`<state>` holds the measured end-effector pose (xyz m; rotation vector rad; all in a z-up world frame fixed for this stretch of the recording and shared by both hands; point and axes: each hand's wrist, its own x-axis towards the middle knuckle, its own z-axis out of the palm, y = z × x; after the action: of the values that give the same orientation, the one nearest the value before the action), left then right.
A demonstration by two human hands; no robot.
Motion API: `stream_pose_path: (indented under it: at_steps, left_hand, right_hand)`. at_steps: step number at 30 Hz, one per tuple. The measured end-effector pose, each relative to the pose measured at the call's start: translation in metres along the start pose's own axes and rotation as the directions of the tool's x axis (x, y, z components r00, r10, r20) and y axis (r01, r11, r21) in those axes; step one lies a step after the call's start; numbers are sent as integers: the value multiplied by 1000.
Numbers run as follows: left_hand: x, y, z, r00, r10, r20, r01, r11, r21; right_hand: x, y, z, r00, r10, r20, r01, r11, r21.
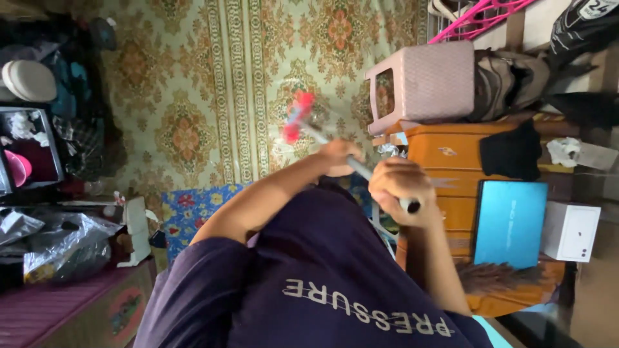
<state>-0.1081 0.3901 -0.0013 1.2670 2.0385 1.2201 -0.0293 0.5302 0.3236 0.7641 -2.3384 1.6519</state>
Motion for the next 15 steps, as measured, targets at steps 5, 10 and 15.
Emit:
stream_pose_path:
  at_steps: [5,10,15]
  left_hand:
    - [-61,-56,-28,806,-568,169,487,797,357]
    - [-64,-45,-83,600,-764,239,515,597,615]
    - [-16,29,-121,841,-541,-27,522,796,308]
  right_hand:
    - [-57,90,45,969,235,-72,-220,961,168]
    - [-59,110,49,929,351,116,-370,888,274]
    - [-27,72,-7,941,336,36,-338,940,45]
